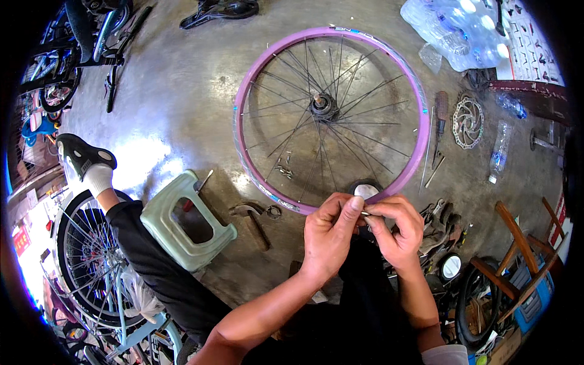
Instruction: The person inserts spoke nipples through the rim holes and threads them onto the spokes by hand while holding a bicycle wheel.
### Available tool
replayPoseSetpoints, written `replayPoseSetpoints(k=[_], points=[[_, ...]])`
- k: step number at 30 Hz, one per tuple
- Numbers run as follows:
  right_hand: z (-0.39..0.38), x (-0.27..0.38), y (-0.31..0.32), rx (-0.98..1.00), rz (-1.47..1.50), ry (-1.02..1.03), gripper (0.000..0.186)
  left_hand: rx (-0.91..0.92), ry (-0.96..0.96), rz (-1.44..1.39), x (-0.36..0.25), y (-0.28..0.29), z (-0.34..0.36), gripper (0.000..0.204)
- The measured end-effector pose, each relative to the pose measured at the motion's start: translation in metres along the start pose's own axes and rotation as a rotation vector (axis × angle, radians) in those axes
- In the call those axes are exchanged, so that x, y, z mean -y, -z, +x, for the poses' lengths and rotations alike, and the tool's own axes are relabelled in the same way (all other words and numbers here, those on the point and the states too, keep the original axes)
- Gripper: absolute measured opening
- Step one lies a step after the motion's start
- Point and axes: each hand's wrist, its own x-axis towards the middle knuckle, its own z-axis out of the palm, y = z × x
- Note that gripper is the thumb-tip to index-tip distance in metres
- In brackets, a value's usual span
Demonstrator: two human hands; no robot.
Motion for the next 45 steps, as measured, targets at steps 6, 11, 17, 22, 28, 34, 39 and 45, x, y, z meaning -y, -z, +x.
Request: replayPoseSetpoints(k=[6,11,17,22,28,34,39,45], points=[[-0.007,-0.022,0.013,-0.347,0.367,-0.36,0.009,0.099,-0.015,0.15,0.003,-0.005,0.006,0.032],[0.0,-0.076,0.044,-0.609,0.592,-0.482,0.012,0.155,-0.078,0.322,0.017,0.013,0.002,0.026],[-0.009,-0.105,0.049,-0.65,0.608,-0.642,0.017,0.119,-0.102,0.374,0.033,0.036,-0.008,0.024],[0.003,-0.098,0.04,-0.565,0.607,-0.702,0.031,0.079,-0.121,0.49,0.038,0.057,-0.015,0.027],[0.013,-0.089,0.026,-0.479,0.567,-0.682,0.036,0.009,-0.102,0.443,0.052,0.066,-0.025,0.022],[0.02,-0.093,0.026,-0.431,0.552,-0.74,0.028,0.021,-0.127,0.491,0.054,0.062,-0.03,0.023],[0.019,-0.087,0.022,-0.455,0.533,-0.751,0.028,0.019,-0.142,0.499,0.048,0.058,-0.023,0.022],[0.007,-0.082,0.015,-0.455,0.567,-0.781,0.03,0.039,-0.121,0.411,0.033,0.045,-0.008,0.018]])
